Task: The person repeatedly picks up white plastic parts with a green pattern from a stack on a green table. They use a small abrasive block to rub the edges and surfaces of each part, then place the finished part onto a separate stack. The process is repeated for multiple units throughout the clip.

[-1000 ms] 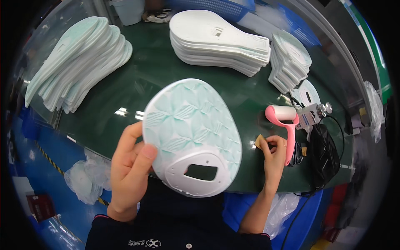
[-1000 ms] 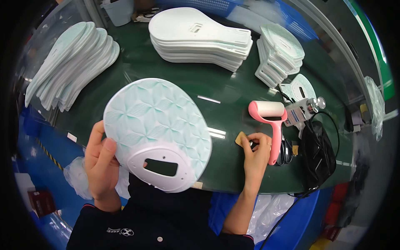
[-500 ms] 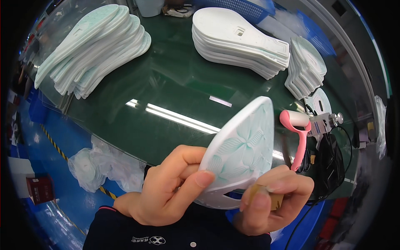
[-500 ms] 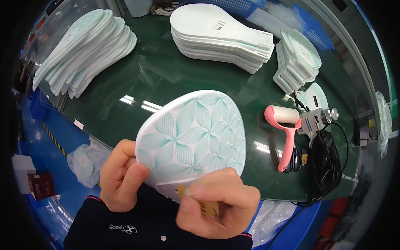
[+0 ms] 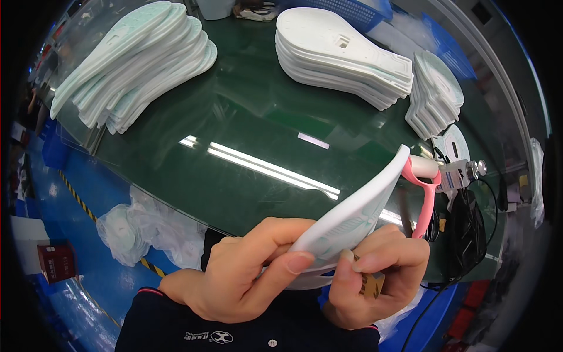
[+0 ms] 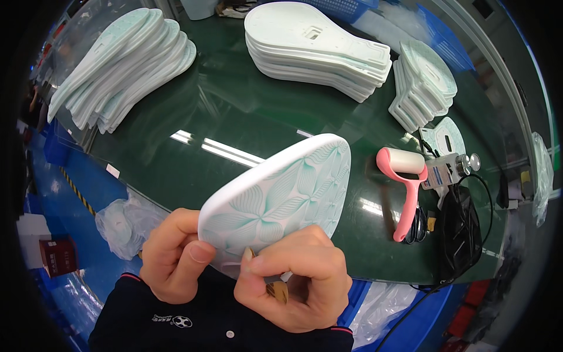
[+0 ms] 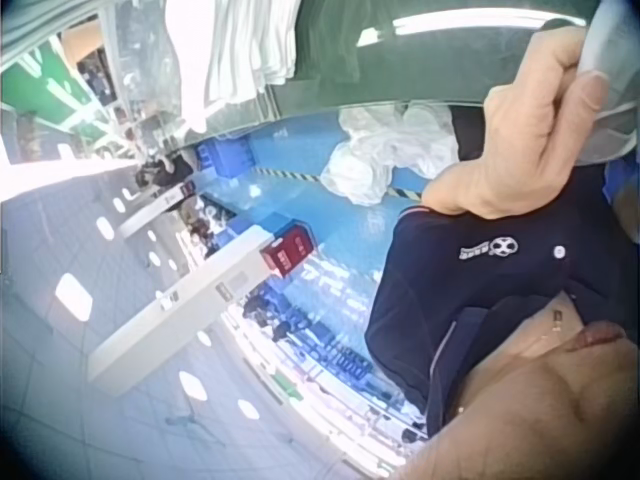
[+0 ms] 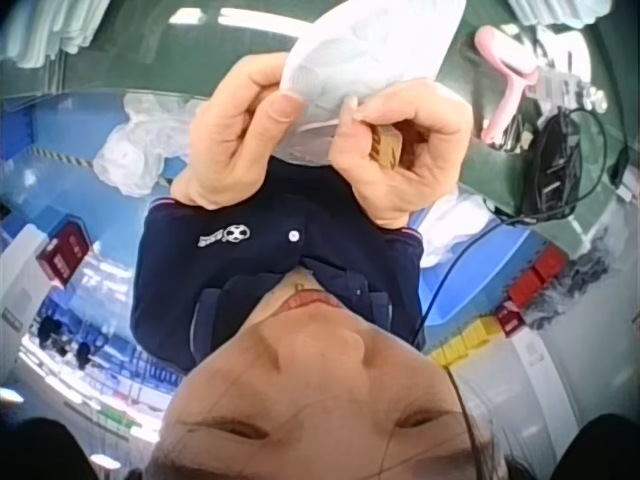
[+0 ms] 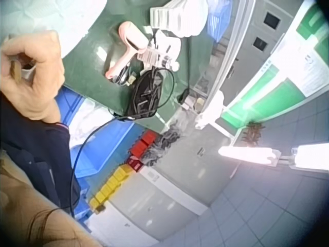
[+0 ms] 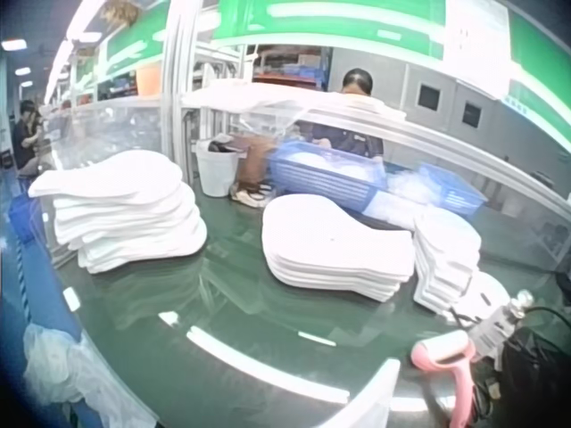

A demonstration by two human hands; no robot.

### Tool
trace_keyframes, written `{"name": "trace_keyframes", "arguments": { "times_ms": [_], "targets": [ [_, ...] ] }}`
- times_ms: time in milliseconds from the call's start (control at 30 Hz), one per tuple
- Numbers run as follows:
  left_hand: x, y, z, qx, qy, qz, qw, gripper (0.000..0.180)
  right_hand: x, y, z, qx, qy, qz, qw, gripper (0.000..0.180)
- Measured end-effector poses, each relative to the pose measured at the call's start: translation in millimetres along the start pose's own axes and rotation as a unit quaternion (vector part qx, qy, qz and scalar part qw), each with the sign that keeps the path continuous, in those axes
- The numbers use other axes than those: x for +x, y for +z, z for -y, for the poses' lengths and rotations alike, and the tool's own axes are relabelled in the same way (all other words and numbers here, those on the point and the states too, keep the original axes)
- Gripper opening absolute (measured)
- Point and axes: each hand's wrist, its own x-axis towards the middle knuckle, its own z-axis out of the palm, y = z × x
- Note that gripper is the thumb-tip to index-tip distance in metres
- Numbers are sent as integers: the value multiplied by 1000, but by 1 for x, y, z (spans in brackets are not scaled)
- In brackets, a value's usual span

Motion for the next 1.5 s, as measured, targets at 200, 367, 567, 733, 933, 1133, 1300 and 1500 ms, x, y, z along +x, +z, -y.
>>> {"name": "trace_keyframes", "arguments": {
  "times_ms": [200,367,567,733,933,1133,1300,1500],
  "targets": [
    [0,1,4,-20,0,1,1000,23,-1,0,0,1,15,-21,1000,34],
    [2,-2,3,-11,4,11,1000,23,-3,0,-2,-19,24,-31,999,34],
    [0,0,2,-19,-9,10,1000,23,-4,1,0,-25,32,-37,998,35],
    [-1,1,4,-42,-20,0,999,23,-7,-1,3,52,88,-97,990,33],
    [-1,2,6,-60,-19,-10,998,23,-10,-2,5,115,79,-90,986,34],
    [-3,2,5,-58,-24,-7,998,22,-10,-3,5,58,64,-53,995,33],
    [2,0,4,3,19,3,1000,19,-10,-1,3,40,58,-59,996,32],
    [2,0,-1,20,4,18,1000,19,-14,4,5,41,65,-78,994,32]
  ]
}}
